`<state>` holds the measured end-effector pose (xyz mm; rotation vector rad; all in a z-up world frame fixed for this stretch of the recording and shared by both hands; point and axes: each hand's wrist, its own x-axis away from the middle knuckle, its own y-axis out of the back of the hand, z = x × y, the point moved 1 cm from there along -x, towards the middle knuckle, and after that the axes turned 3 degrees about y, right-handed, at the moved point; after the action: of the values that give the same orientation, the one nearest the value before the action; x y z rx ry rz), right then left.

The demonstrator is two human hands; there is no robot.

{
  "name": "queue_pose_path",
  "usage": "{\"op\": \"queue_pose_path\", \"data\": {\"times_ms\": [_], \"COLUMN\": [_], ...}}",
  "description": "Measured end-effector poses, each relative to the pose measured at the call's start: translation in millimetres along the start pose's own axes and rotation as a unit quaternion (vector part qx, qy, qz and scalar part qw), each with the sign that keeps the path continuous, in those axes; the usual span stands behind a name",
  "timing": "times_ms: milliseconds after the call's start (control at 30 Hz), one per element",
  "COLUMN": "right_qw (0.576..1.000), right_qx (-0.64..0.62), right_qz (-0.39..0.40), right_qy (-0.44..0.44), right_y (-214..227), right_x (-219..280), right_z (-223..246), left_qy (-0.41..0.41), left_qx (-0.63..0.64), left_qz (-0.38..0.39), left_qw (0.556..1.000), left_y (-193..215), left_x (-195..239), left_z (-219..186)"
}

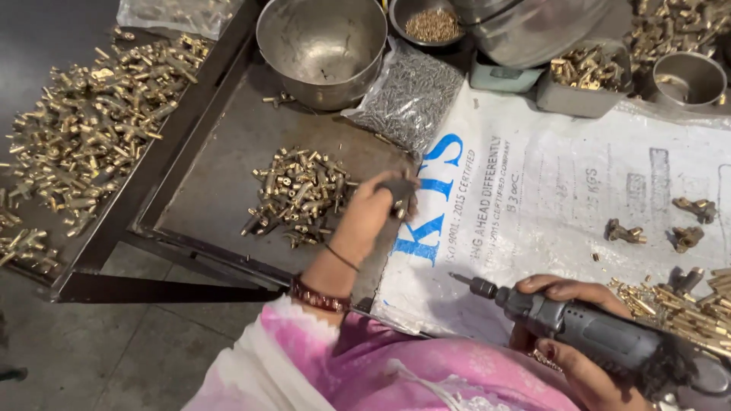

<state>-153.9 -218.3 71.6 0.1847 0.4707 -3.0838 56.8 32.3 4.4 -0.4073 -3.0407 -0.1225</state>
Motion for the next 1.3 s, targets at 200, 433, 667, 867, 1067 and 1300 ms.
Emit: {"op": "queue_pose_path", "data": {"times_ms": [200,433,667,867,1067,1300], "right_qw": [0.999,0.999,0.998,0.990,0.973,0.960], "right_qx": [-0.047,-0.045,-0.066,-0.141,-0.228,-0.271], "right_qz": [-0.008,0.009,0.003,-0.001,-0.040,-0.063], "right_qy": [0.016,-0.015,-0.020,-0.008,-0.018,-0.038], "right_y": [-5,-8,-9,-12,9,15], "right_x": [-8,-14,-15,-18,-13,-10], "right_z": [4,2,2,2,-22,-29], "left_qy": [0.184,0.283,0.274,0.228,0.098,0.047], "left_qx": [0.284,0.378,0.402,0.400,0.343,0.298], "left_qz": [0.104,0.174,0.175,0.143,0.120,0.078], "left_qw": [0.935,0.864,0.856,0.876,0.927,0.950], "left_y": [-53,-60,-57,-55,-59,-62], "left_x": [59,70,70,71,82,89], "left_z": [18,-6,-21,-19,-27,-39]}}
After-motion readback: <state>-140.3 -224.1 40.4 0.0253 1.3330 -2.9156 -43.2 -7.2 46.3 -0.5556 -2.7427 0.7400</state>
